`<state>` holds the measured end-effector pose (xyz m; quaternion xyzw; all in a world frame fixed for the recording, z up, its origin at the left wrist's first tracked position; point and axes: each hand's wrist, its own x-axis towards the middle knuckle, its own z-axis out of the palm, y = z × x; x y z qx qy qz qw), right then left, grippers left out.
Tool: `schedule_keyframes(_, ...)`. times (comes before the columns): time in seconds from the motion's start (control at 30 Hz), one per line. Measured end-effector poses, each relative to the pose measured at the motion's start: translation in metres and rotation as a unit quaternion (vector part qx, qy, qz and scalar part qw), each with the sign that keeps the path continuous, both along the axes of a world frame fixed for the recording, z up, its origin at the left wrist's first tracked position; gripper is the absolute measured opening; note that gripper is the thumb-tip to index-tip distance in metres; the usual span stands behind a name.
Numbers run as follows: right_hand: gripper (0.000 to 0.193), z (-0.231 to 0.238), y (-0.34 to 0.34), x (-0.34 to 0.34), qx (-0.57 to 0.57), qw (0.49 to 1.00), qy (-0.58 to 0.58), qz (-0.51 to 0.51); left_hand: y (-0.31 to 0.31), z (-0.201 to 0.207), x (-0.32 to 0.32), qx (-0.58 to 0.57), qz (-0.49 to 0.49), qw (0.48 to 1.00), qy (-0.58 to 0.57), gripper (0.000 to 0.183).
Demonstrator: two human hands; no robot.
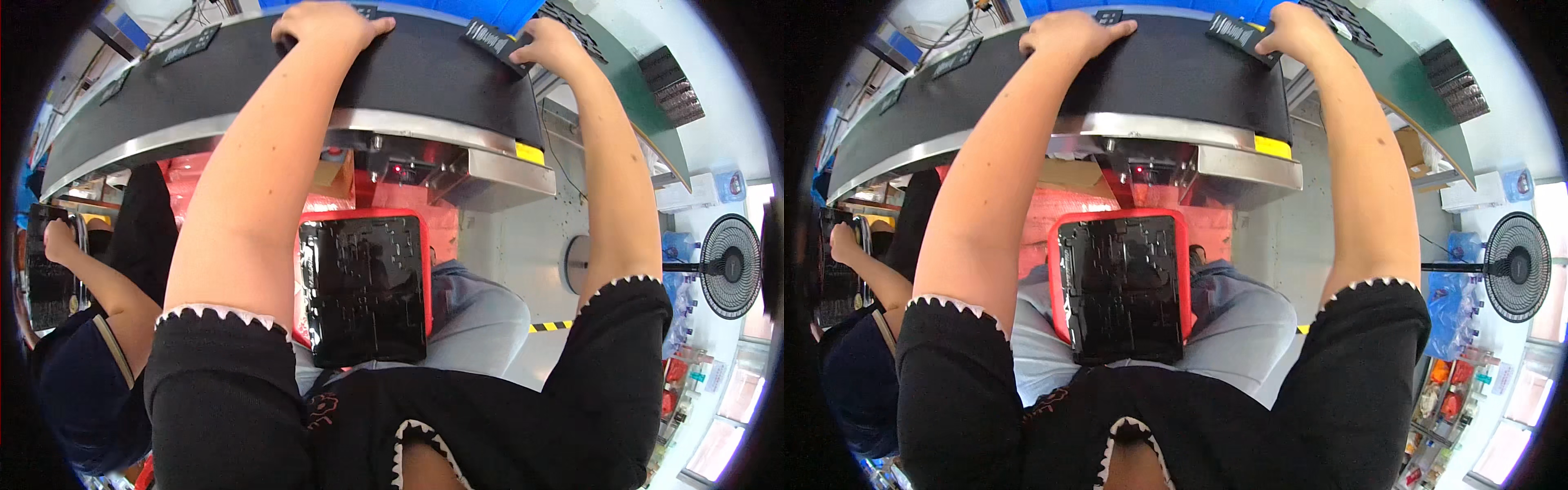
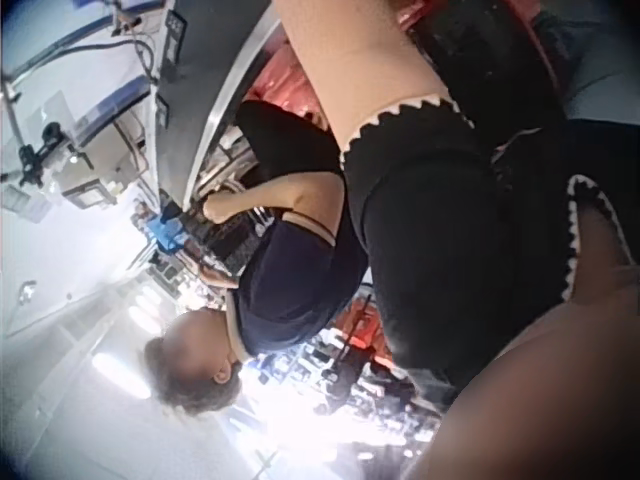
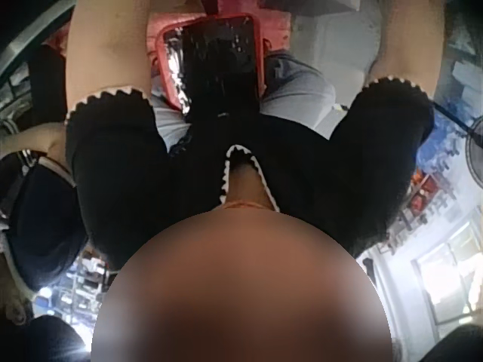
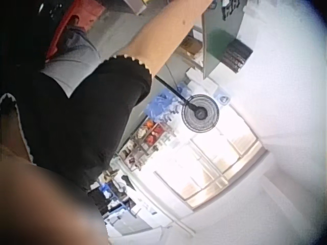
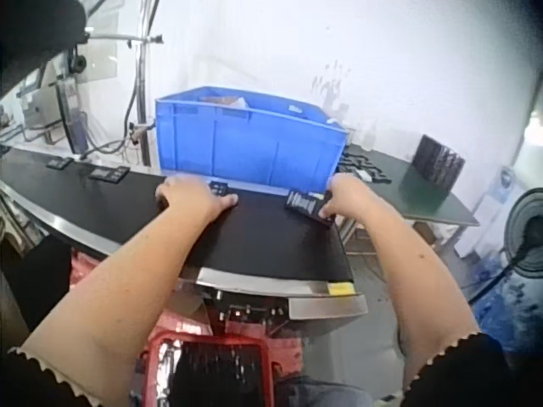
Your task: Assembling electronic components by placing them into a plastic housing and managing parts from a conveyor belt.
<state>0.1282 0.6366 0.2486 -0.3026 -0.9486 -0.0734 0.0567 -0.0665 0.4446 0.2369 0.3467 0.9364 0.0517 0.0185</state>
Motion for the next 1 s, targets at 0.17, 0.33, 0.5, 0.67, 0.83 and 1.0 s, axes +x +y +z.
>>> schedule_keyframes(0.17, 0.047, -0.011, -0.119, 0.041, -0.132, 0.945, 0.296, -0.031, -0.01, -0.01, -0.003, 0.049, -0.056, 0.996, 0.048, 0.076)
schedule_keyframes(0.33, 0.039, -0.076, -0.248, 0.091, -0.452, 0.84, 0.281, -0.108, -0.087, -0.034, 0.019, 0.27, -0.192, 0.939, 0.092, 0.077)
schedule_keyframes(0.5, 0.04, -0.203, -0.303, 0.095, -0.487, 0.838, 0.201, -0.14, -0.191, -0.061, 0.044, 0.37, -0.324, 0.86, 0.133, 0.086)
schedule_keyframes(0.67, 0.042, -0.254, -0.31, 0.095, -0.32, 0.944, 0.074, -0.038, -0.249, -0.113, 0.067, 0.213, -0.353, 0.911, 0.006, 0.092)
schedule_keyframes(0.83, 0.043, -0.23, -0.311, 0.084, -0.311, 0.948, -0.073, -0.002, -0.273, -0.189, 0.066, 0.089, -0.369, 0.92, -0.095, 0.088)
schedule_keyframes(1.0, 0.037, -0.172, -0.296, 0.073, -0.367, 0.929, 0.014, 0.056, -0.277, -0.228, 0.072, 0.021, -0.402, 0.907, -0.124, 0.075)
